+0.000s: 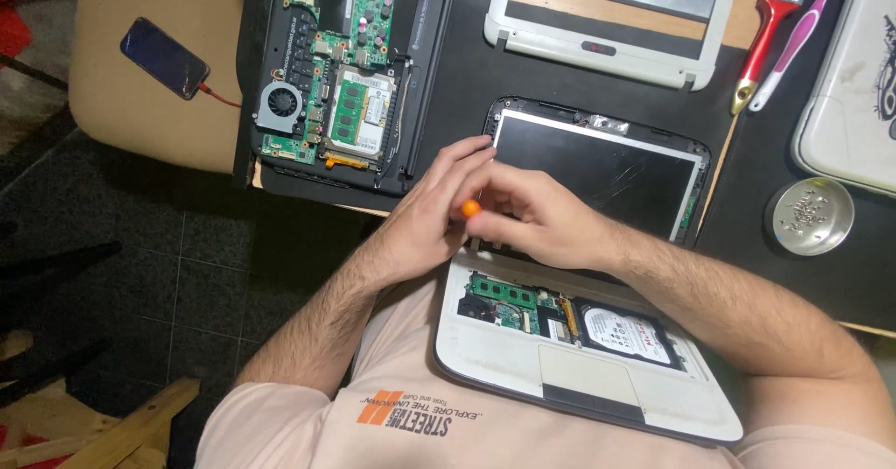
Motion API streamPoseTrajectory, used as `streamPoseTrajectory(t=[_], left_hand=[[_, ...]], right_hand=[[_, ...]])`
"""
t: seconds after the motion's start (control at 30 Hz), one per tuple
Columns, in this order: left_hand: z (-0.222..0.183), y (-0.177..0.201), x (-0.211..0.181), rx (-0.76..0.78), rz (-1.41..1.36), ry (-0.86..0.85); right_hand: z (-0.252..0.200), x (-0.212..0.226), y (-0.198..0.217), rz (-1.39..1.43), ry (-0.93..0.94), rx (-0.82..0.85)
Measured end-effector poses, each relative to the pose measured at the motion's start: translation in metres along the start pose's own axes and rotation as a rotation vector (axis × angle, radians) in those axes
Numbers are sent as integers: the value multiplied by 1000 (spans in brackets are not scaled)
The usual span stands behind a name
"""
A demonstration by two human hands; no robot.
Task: Removing the LCD display panel from a laptop by unscrewing the frame and prying off the bezel.
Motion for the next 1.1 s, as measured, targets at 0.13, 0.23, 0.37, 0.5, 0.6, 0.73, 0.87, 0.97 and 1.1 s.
streamPoseTrajectory(t=[0.13,0.23,0.37,0.5,0.6,0.73,0.87,0.97,1.1], left_hand=[[-1,1,-2,6,-31,33],[-1,1,-2,2,-16,30],[0,5,-8,2,-10,13],[1,7,-12,15,-19,13],[0,6,-10,10,-9,2],[1,6,-10,3,-9,-10],[1,8,-12,6,-23,-15],[1,8,-12,7,-20,-12],[1,8,-12,14,-23,5]], right_hand=[[2,18,0,-82,40,-7],[0,16,4,-142,99,-49],[-10,2,14,-164,119,-117],[-13,4,18,-131,101,-123],[-14,-1,15,-133,81,-117],[-13,-12,10,-151,71,-100],[-13,-8,6,-214,73,-85],[-14,-5,8,-205,81,-95],[-12,-4,8,-213,87,-97]])
Point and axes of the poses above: each hand's wrist, its own z-axis towards the middle knuckle, its own y-axis out of the back of the hand, x = y × z, the point moved 9 cm from there along z, towards the middle knuckle, and after that the axes turned 9 degrees about x, right-handed, at the moved point
